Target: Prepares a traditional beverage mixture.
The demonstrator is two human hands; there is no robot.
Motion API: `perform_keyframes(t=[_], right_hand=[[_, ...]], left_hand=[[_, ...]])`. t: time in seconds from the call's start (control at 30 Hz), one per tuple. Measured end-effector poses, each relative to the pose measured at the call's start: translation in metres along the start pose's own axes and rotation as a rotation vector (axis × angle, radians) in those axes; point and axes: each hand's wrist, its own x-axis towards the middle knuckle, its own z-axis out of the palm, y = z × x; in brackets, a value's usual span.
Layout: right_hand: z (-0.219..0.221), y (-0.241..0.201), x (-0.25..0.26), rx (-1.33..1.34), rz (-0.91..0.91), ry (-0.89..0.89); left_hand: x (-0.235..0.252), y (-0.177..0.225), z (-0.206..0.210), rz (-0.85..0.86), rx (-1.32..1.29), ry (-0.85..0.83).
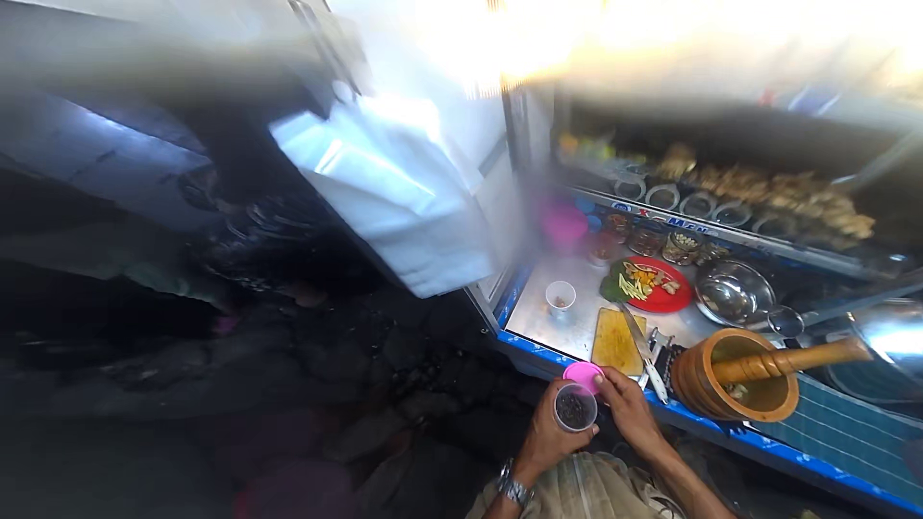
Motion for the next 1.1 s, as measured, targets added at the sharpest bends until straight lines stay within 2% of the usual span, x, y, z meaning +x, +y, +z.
perform_keyframes(t=[0.07, 0.13, 0.2, 0.3, 0.43, 0.57, 0.67, 0.73, 0.8, 0.87, 0.93, 1.03, 1.1], right_hand=[[0.005, 0.004, -0.009, -0.124, -0.175, 0.002], [0.005, 0.010, -0.013, -0.329, -0.412, -0.064], [0.006, 0.014, -0.014, -0.499, -0.554, -0.130], [0.012, 0.016, -0.018, -0.595, -0.556, -0.175], [0.020, 0.023, -0.021, -0.646, -0.573, -0.070], [0.028, 0.040, -0.027, -0.583, -0.467, -0.026], [0.022, 0.048, -0.019, -0.326, -0.173, -0.154], [0.015, 0.047, -0.010, -0.195, 0.040, -0.210], [0.004, 0.045, 0.006, -0.179, 0.179, -0.277], [-0.012, 0.052, 0.035, -0.236, 0.230, -0.295], [-0.028, 0.060, 0.083, -0.424, 0.238, -0.158], [-0.039, 0.063, 0.174, -0.702, 0.200, 0.087], [-0.035, 0.072, 0.224, -0.766, 0.138, 0.159]], left_hand=[[-0.001, -0.001, -0.001, -0.006, -0.052, 0.065], [0.000, -0.002, -0.002, 0.010, -0.087, 0.130], [0.000, -0.006, -0.003, 0.031, -0.066, 0.159], [0.001, -0.014, -0.005, 0.073, -0.002, 0.141], [0.003, -0.010, -0.003, 0.038, 0.101, 0.149], [-0.004, -0.013, 0.000, -0.121, 0.318, 0.114], [-0.002, -0.014, 0.000, -0.283, 0.448, 0.017], [0.005, -0.016, 0.004, -0.290, 0.438, -0.064], [0.010, -0.021, 0.007, -0.331, 0.404, -0.157], [0.011, -0.023, 0.004, -0.433, 0.442, -0.233], [0.009, -0.023, -0.004, -0.531, 0.466, -0.222], [0.002, -0.034, -0.017, -0.537, 0.450, -0.142], [-0.003, -0.033, -0.022, -0.533, 0.439, -0.145]])
